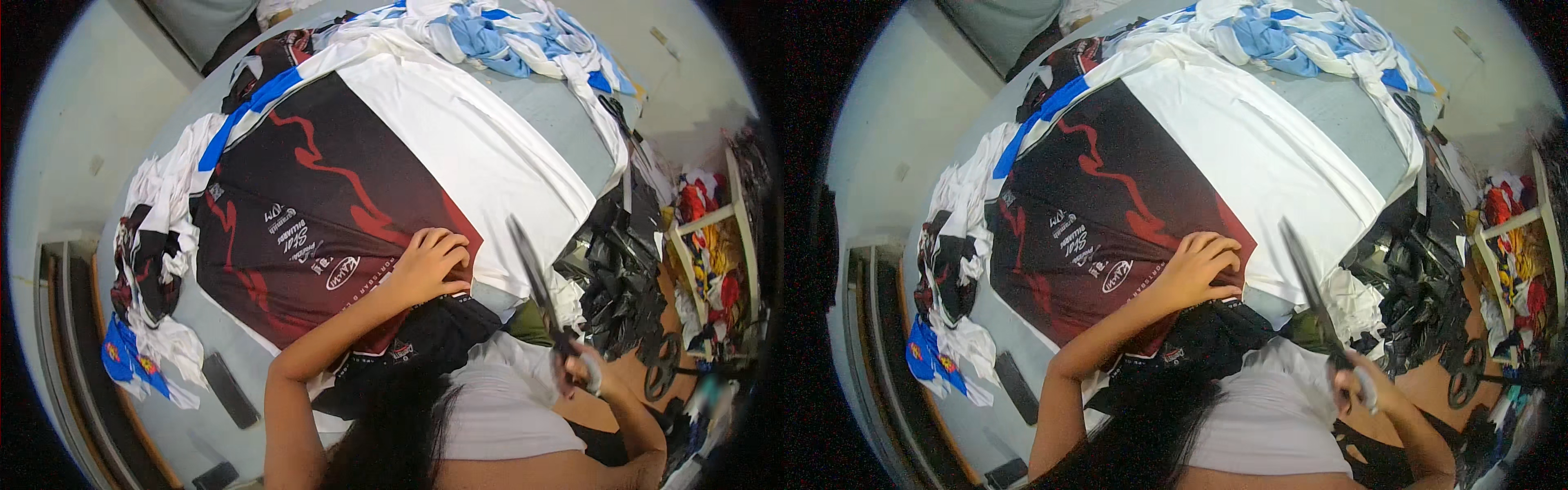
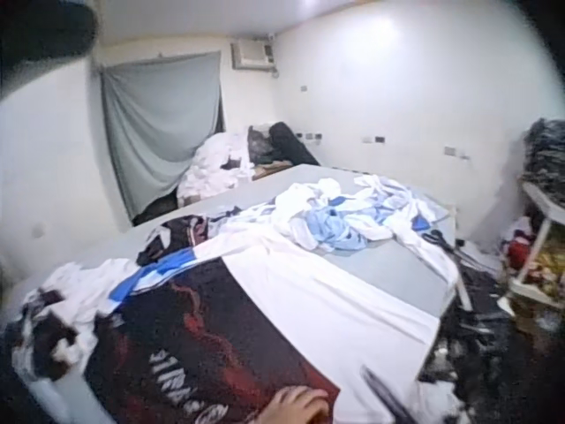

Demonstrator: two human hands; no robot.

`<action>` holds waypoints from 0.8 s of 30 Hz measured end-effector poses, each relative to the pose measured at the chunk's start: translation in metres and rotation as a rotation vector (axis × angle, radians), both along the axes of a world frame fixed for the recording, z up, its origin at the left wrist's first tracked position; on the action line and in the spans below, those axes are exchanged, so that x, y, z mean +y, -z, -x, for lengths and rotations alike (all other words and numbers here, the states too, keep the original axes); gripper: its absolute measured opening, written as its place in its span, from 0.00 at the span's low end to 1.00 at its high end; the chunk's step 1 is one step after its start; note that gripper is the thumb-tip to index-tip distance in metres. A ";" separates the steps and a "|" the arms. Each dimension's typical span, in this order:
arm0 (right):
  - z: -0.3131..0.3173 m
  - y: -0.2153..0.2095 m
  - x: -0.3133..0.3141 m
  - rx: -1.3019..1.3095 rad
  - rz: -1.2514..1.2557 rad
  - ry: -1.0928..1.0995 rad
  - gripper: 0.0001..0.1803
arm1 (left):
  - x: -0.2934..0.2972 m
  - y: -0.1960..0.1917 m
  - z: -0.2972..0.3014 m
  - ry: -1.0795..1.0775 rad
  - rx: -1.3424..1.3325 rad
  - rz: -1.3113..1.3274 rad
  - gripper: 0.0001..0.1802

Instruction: Cutting out printed jersey panels from fabric using large scissors.

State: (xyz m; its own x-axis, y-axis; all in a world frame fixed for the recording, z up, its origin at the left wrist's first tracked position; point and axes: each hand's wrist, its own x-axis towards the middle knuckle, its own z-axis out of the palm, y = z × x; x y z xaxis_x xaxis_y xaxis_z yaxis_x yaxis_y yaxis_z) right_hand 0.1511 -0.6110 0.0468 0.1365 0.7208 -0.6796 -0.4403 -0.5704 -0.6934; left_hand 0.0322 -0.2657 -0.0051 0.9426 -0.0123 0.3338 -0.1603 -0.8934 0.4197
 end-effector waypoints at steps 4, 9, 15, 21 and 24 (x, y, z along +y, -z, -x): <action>0.046 -0.033 -0.010 -0.052 0.130 -0.145 0.25 | 0.005 0.012 0.000 0.057 0.061 -0.017 0.35; 0.070 -0.042 0.001 -0.271 0.316 -0.449 0.29 | 0.004 0.021 0.002 0.049 0.078 -0.030 0.42; 0.103 -0.015 0.030 -0.324 0.288 -0.331 0.32 | 0.017 0.024 0.001 0.061 0.112 0.083 0.43; 0.126 -0.009 0.065 -0.271 0.256 -0.175 0.34 | 0.019 0.023 0.007 0.042 0.095 0.023 0.40; 0.143 -0.005 0.083 -0.369 0.311 -0.130 0.33 | 0.021 0.024 0.007 0.022 0.077 0.010 0.38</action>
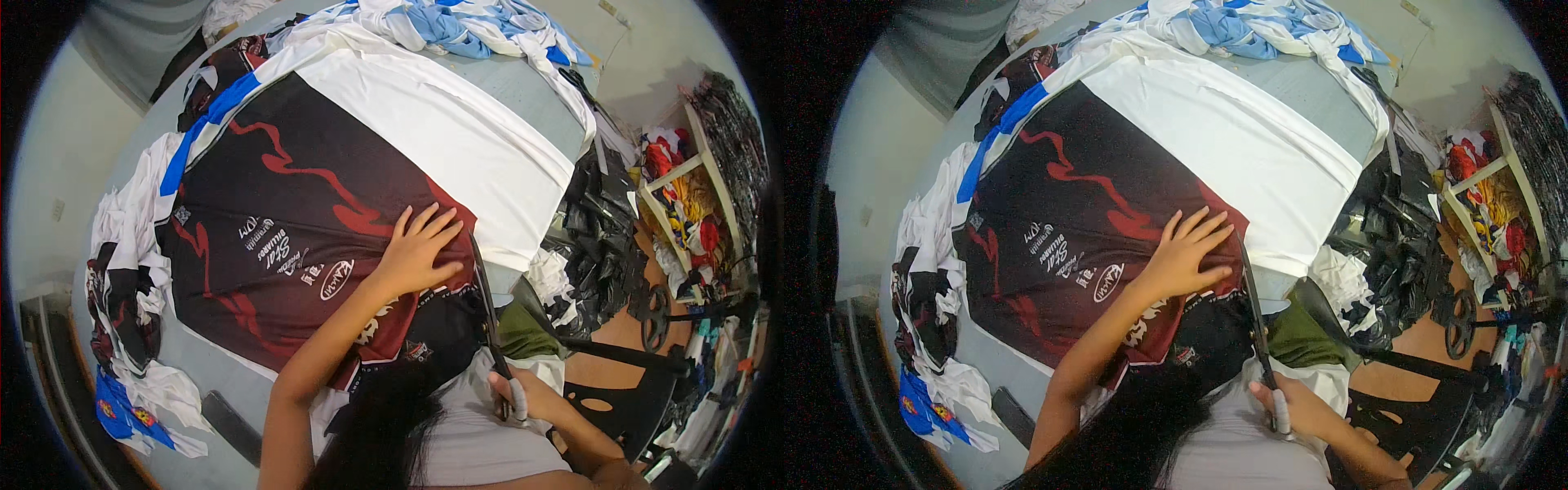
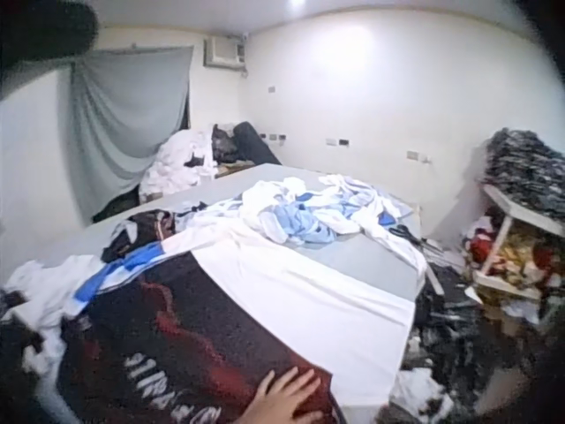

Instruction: Cutting out printed jersey panels from fabric using large scissors.

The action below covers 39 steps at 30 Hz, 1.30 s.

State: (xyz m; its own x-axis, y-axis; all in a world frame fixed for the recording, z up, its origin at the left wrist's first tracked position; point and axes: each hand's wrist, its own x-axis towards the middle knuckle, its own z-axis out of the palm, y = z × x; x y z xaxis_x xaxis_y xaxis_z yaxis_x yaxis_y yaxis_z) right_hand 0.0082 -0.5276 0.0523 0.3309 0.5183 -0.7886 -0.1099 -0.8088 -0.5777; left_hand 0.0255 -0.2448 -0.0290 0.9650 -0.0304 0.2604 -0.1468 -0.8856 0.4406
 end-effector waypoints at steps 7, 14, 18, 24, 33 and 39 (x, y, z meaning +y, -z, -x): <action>0.017 0.005 0.012 0.112 -0.110 0.209 0.30 | 0.013 -0.001 0.005 0.054 0.120 -0.020 0.42; 0.020 0.004 0.020 0.040 -0.053 0.188 0.30 | 0.010 -0.005 0.007 0.043 0.176 -0.064 0.47; 0.022 0.006 0.021 -0.069 -0.041 0.163 0.31 | 0.011 -0.005 0.007 0.039 0.181 -0.068 0.49; 0.028 0.015 0.023 -0.220 -0.072 0.132 0.30 | 0.010 -0.005 0.007 0.027 0.185 -0.081 0.51; 0.032 0.018 0.022 -0.239 -0.044 0.141 0.32 | 0.011 -0.004 0.007 0.027 0.186 -0.083 0.53; 0.035 0.020 0.025 -0.259 -0.067 0.149 0.29 | 0.009 -0.005 0.008 0.011 0.211 -0.088 0.54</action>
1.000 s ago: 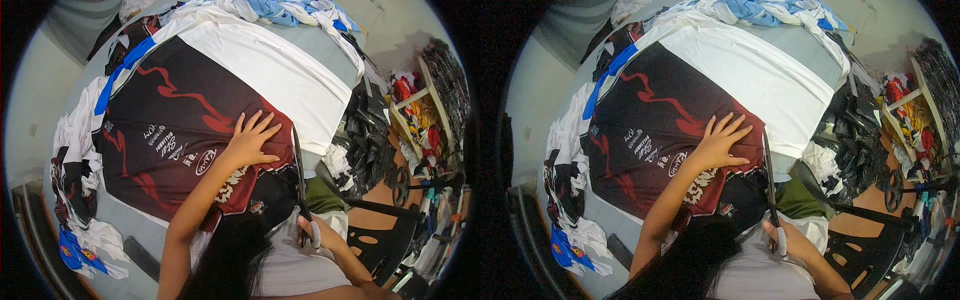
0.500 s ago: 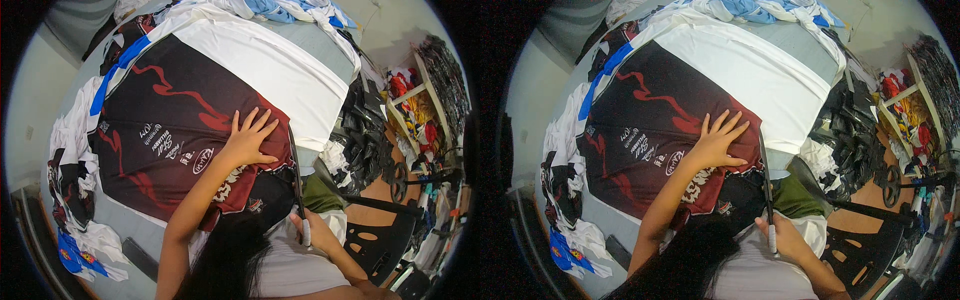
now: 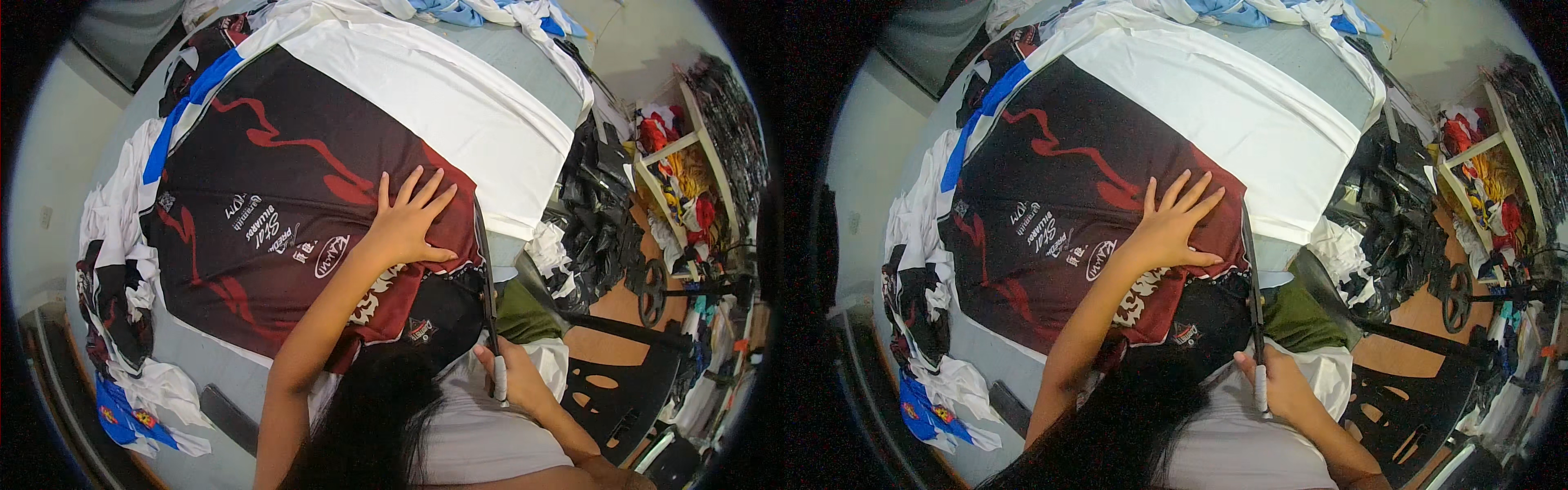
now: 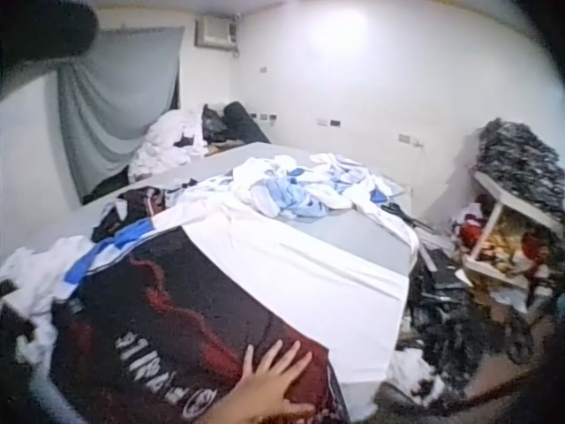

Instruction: Cutting out printed jersey panels from fabric using large scissors.

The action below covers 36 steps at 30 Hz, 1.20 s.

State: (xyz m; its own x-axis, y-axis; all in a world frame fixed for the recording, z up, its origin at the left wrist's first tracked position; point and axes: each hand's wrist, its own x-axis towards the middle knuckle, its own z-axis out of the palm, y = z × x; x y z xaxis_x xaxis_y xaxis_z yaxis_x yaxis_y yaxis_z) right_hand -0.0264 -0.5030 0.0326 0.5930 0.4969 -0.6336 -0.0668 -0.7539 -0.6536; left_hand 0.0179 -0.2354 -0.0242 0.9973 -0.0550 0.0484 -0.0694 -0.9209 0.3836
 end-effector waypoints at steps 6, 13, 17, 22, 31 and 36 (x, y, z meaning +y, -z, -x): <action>0.002 0.001 0.001 0.010 -0.019 0.019 0.26 | -0.002 0.001 0.001 -0.017 0.008 0.018 0.54; 0.007 0.005 0.007 0.059 0.041 0.062 0.25 | -0.003 -0.002 0.002 -0.015 0.053 0.000 0.55; 0.003 -0.002 0.009 0.283 -0.050 0.184 0.27 | -0.004 -0.005 0.003 -0.005 0.069 -0.019 0.55; -0.010 0.003 0.023 0.163 -0.038 0.070 0.33 | -0.005 -0.004 0.002 -0.010 0.079 -0.012 0.56; -0.017 -0.004 0.030 0.163 -0.037 0.118 0.33 | -0.005 -0.001 0.003 0.014 0.066 -0.027 0.57; -0.014 -0.002 0.033 0.153 -0.075 0.165 0.32 | -0.005 -0.001 0.003 0.017 0.066 -0.027 0.57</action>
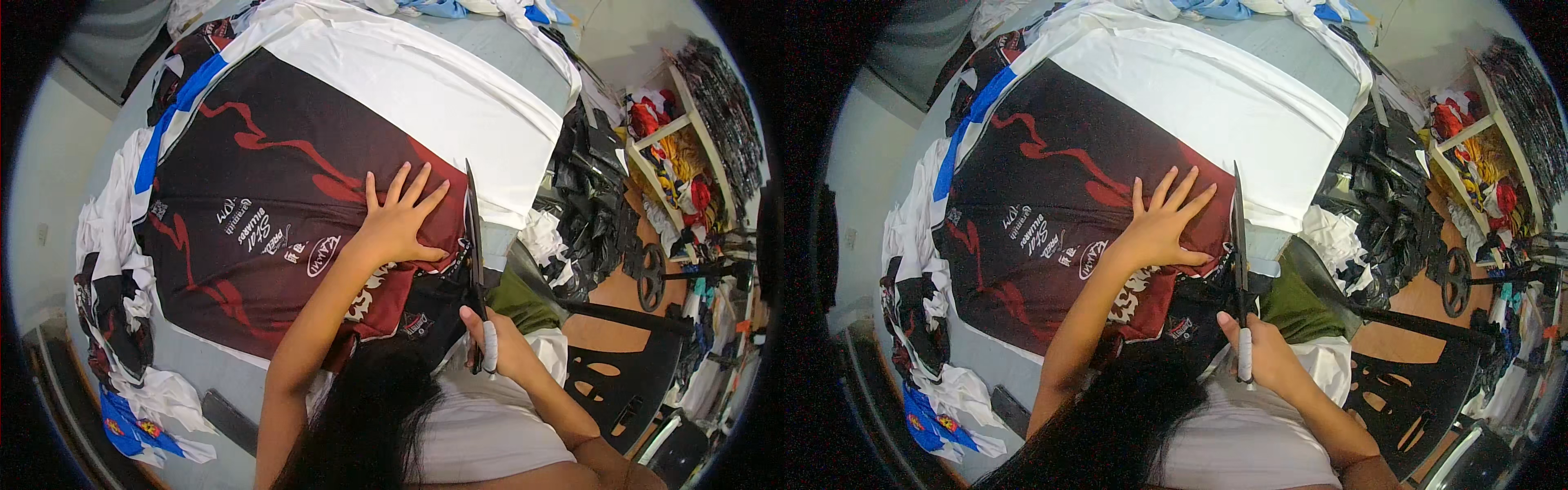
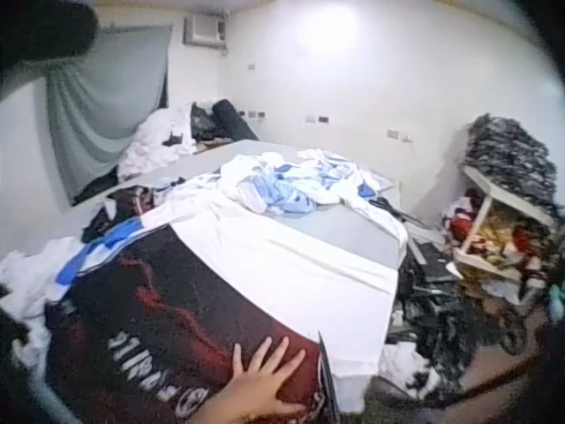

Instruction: Cutting out printed jersey panels from fabric using large scissors.

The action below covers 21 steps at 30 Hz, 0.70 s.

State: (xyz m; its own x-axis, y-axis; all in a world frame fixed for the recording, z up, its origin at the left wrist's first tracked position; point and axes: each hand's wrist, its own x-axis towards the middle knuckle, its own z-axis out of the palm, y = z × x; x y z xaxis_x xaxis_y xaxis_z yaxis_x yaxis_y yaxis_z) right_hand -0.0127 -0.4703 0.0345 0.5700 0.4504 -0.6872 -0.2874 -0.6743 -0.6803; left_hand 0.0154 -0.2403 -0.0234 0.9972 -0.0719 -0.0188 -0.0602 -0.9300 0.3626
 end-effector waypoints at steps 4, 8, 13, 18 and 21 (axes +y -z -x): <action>0.002 0.002 0.000 0.001 0.026 0.010 0.31 | 0.000 0.002 0.000 0.004 -0.003 -0.010 0.58; 0.005 0.005 0.001 0.049 -0.031 0.057 0.30 | 0.000 0.003 0.001 0.006 -0.009 -0.003 0.58; 0.007 0.006 0.003 0.082 -0.037 0.099 0.29 | -0.001 0.002 0.001 0.004 0.003 0.001 0.58; 0.008 0.004 0.005 0.073 -0.105 0.130 0.27 | 0.000 0.000 0.002 0.006 0.019 -0.006 0.58; 0.008 0.006 0.001 0.048 -0.107 0.139 0.26 | 0.000 0.001 0.002 0.011 0.020 -0.002 0.58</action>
